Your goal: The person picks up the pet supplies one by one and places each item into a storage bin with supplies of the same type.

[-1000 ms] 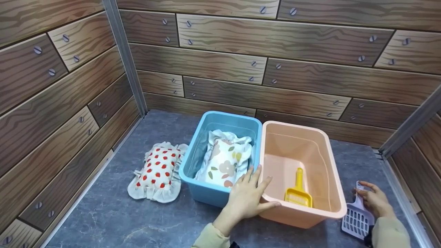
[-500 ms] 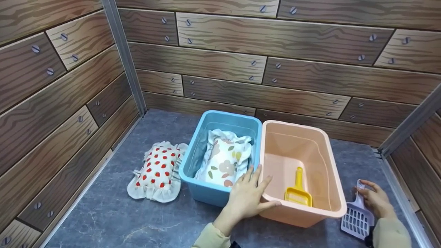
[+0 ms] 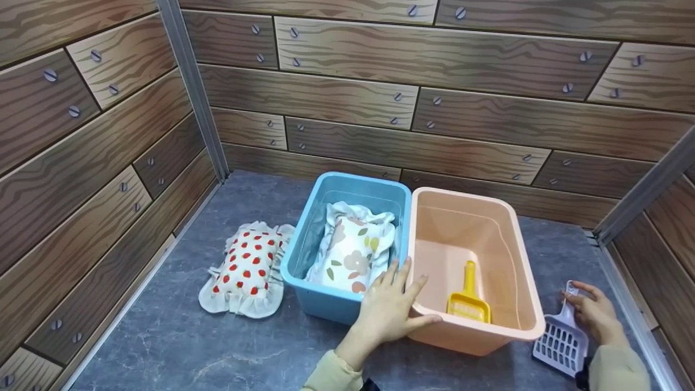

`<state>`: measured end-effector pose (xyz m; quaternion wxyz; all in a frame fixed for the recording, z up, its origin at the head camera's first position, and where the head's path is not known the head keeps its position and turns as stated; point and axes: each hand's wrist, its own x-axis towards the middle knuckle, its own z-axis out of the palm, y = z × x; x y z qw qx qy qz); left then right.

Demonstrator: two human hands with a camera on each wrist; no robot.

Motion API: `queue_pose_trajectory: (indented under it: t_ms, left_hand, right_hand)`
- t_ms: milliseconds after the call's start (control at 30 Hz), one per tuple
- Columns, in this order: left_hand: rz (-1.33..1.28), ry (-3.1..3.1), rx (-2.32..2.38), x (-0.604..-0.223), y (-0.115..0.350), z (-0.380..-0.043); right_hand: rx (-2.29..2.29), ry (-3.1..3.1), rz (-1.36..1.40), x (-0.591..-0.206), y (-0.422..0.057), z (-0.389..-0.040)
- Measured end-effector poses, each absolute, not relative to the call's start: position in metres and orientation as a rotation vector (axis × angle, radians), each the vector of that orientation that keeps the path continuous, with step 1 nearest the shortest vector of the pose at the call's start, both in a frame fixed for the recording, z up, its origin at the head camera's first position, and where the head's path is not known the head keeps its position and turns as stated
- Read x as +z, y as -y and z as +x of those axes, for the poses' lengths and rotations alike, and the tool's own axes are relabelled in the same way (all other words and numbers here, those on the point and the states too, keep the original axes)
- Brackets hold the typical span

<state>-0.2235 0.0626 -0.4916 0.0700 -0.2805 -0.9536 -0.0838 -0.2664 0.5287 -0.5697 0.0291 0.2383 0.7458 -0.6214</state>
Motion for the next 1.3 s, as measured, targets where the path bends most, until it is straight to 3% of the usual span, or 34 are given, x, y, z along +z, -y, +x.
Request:
queue_pose_trajectory:
  t_ms: [800,1300]
  left_hand:
    - [-0.828,2.824,-0.261,-0.492,-0.062,-0.221]
    - [-0.827,2.838,-0.251,-0.492,-0.062,-0.221]
  right_hand:
    - [-2.061,-2.266,0.554,-0.559,-0.540,-0.259]
    - [-2.056,-2.292,0.652,-0.546,-0.541,-0.256]
